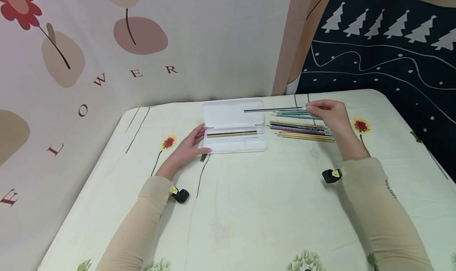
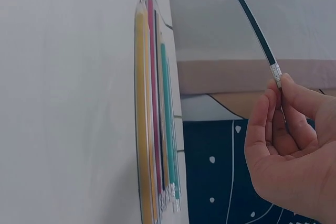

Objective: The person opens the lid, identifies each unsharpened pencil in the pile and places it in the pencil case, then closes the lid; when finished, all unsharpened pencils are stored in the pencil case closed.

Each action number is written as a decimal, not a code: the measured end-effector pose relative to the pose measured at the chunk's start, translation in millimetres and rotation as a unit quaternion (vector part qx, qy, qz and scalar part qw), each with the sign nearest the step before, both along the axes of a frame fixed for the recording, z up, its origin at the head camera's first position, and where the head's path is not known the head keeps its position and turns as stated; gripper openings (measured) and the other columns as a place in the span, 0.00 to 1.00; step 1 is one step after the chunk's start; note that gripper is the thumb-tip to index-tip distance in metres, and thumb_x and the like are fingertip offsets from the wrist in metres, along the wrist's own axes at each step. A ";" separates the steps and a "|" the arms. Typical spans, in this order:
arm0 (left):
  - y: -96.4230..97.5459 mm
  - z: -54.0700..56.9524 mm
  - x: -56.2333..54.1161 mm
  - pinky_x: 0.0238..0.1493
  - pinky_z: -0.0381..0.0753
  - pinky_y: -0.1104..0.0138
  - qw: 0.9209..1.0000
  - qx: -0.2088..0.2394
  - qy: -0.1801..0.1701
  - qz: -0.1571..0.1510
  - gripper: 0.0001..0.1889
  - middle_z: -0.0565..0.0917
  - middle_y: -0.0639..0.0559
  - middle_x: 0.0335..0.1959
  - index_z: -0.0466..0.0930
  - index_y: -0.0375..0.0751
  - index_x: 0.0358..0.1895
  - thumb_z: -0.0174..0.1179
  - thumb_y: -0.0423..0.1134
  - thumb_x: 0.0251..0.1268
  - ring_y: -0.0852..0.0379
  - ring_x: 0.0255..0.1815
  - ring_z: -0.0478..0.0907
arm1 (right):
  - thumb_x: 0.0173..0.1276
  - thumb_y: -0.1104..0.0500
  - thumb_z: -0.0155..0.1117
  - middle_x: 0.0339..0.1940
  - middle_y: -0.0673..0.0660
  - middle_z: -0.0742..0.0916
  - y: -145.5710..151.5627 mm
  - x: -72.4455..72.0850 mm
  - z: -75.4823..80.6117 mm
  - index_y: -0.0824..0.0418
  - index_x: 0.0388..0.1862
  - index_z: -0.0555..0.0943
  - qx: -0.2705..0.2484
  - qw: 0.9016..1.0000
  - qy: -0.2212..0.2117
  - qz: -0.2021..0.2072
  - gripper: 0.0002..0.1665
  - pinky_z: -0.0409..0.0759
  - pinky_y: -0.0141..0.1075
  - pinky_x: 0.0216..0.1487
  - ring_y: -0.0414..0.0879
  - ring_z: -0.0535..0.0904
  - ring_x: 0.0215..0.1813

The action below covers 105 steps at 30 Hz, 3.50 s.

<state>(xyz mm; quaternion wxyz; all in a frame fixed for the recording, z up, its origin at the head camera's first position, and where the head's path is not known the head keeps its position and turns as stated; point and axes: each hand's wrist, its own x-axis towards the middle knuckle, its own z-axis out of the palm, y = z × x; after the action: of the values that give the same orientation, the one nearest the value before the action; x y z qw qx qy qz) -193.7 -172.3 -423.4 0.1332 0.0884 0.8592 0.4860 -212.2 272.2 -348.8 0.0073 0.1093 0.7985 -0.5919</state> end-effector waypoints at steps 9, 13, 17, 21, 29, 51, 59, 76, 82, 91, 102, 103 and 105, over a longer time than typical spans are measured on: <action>0.4 0.4 0.5 0.82 0.58 0.61 1.000 0.000 -0.001 -0.001 0.55 0.59 0.53 0.80 0.43 0.53 0.82 0.74 0.44 0.57 0.53 0.80 0.58 | 0.69 0.46 0.66 0.35 0.28 0.83 -13.5 -0.4 -6.1 0.48 0.50 0.86 0.024 0.999 0.015 0.032 0.15 0.79 0.12 0.45 0.28 0.80 0.43; 1.2 0.8 1.0 0.82 0.58 0.61 1.000 -0.004 -0.004 0.002 0.55 0.59 0.54 0.80 0.44 0.54 0.82 0.74 0.44 0.57 0.54 0.80 0.58 | 0.68 0.45 0.66 0.35 0.29 0.82 -20.7 -1.0 -8.6 0.51 0.51 0.85 0.032 0.999 0.013 0.039 0.17 0.79 0.12 0.44 0.27 0.79 0.42; 1.6 0.8 1.0 0.82 0.58 0.61 1.000 -0.007 -0.003 0.002 0.54 0.59 0.54 0.80 0.44 0.54 0.82 0.73 0.44 0.57 0.53 0.80 0.58 | 0.69 0.45 0.66 0.35 0.29 0.83 -28.0 -1.9 -11.2 0.56 0.54 0.84 0.031 0.998 0.012 0.055 0.21 0.80 0.13 0.45 0.27 0.80 0.42; 1.1 1.0 0.9 0.82 0.57 0.60 1.000 -0.006 0.002 -0.001 0.54 0.58 0.52 0.80 0.43 0.53 0.82 0.73 0.44 0.58 0.52 0.80 0.58 | 0.70 0.47 0.66 0.34 0.29 0.82 -35.7 -4.1 -13.6 0.62 0.56 0.81 0.034 0.997 0.008 0.070 0.24 0.82 0.16 0.46 0.25 0.80 0.41; 2.0 2.9 0.3 0.82 0.58 0.61 1.000 -0.009 0.000 0.003 0.54 0.59 0.53 0.80 0.44 0.53 0.81 0.73 0.44 0.58 0.53 0.80 0.59 | 0.69 0.46 0.66 0.34 0.30 0.82 -52.0 -7.4 -16.7 0.62 0.58 0.82 0.059 0.993 -0.014 0.099 0.26 0.80 0.15 0.43 0.25 0.80 0.39; 0.8 0.3 -1.0 0.82 0.58 0.60 1.000 -0.012 0.001 -0.002 0.54 0.59 0.54 0.80 0.44 0.55 0.81 0.73 0.46 0.57 0.53 0.80 0.59 | 0.70 0.53 0.66 0.55 0.58 0.86 -80.7 -11.5 -26.5 0.61 0.55 0.85 0.121 0.977 -0.005 0.175 0.19 0.76 0.20 0.43 0.31 0.78 0.41; -0.4 -1.2 -1.4 0.82 0.57 0.60 1.000 -0.014 0.003 -0.001 0.54 0.59 0.55 0.80 0.44 0.56 0.81 0.73 0.47 0.57 0.54 0.80 0.59 | 0.70 0.57 0.66 0.51 0.58 0.87 -84.6 -9.4 -28.3 0.66 0.54 0.84 0.099 0.976 0.005 0.195 0.18 0.78 0.18 0.40 0.30 0.78 0.39; -0.2 -1.1 -0.5 0.82 0.57 0.60 1.000 -0.008 0.003 0.001 0.54 0.59 0.55 0.80 0.44 0.56 0.81 0.73 0.46 0.57 0.53 0.80 0.59 | 0.71 0.55 0.65 0.55 0.59 0.85 -78.1 -10.8 -24.9 0.64 0.56 0.83 0.108 0.977 -0.015 0.184 0.19 0.80 0.18 0.41 0.37 0.78 0.44; -0.6 -1.6 0.2 0.82 0.57 0.60 1.000 -0.006 0.003 0.001 0.54 0.59 0.55 0.80 0.44 0.56 0.81 0.73 0.47 0.57 0.53 0.80 0.59 | 0.71 0.55 0.65 0.61 0.62 0.83 -71.6 -11.4 -23.3 0.64 0.56 0.83 0.124 0.975 -0.012 0.184 0.19 0.78 0.18 0.41 0.35 0.77 0.45; -1.0 -3.5 -0.5 0.82 0.57 0.60 1.000 -0.004 0.002 0.001 0.54 0.59 0.56 0.80 0.44 0.58 0.81 0.73 0.47 0.57 0.54 0.80 0.59 | 0.71 0.52 0.65 0.47 0.49 0.86 -58.0 -8.1 -20.9 0.65 0.57 0.82 0.107 0.979 -0.014 0.171 0.22 0.82 0.19 0.41 0.29 0.79 0.37; -1.0 -2.8 -0.6 0.82 0.57 0.59 1.000 0.000 0.003 0.003 0.54 0.60 0.55 0.80 0.45 0.57 0.81 0.74 0.46 0.57 0.53 0.80 0.59 | 0.70 0.50 0.67 0.38 0.35 0.82 -34.3 -5.4 -23.5 0.67 0.58 0.79 0.088 0.985 -0.012 0.146 0.26 0.84 0.20 0.41 0.26 0.81 0.37; -1.0 -3.0 -0.6 0.82 0.57 0.59 1.000 0.000 0.003 0.003 0.54 0.59 0.55 0.80 0.45 0.56 0.81 0.74 0.46 0.57 0.53 0.80 0.59 | 0.70 0.50 0.67 0.37 0.34 0.82 -32.3 -4.9 -23.5 0.67 0.59 0.79 0.089 0.986 -0.012 0.143 0.27 0.84 0.20 0.41 0.26 0.81 0.37; -1.0 -3.4 -0.8 0.82 0.57 0.59 1.000 0.001 0.004 0.003 0.54 0.60 0.54 0.80 0.45 0.56 0.81 0.74 0.46 0.56 0.53 0.80 0.59 | 0.70 0.49 0.66 0.35 0.32 0.82 -28.3 -4.1 -23.5 0.66 0.59 0.79 0.095 0.986 -0.014 0.136 0.27 0.84 0.19 0.41 0.25 0.80 0.37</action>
<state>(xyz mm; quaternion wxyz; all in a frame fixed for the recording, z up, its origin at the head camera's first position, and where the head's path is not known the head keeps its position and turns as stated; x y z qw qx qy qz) -194.4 -173.3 -426.8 0.1286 0.0878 0.8595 0.4868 -216.3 243.9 -372.3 0.0888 0.0078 0.8582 -0.5056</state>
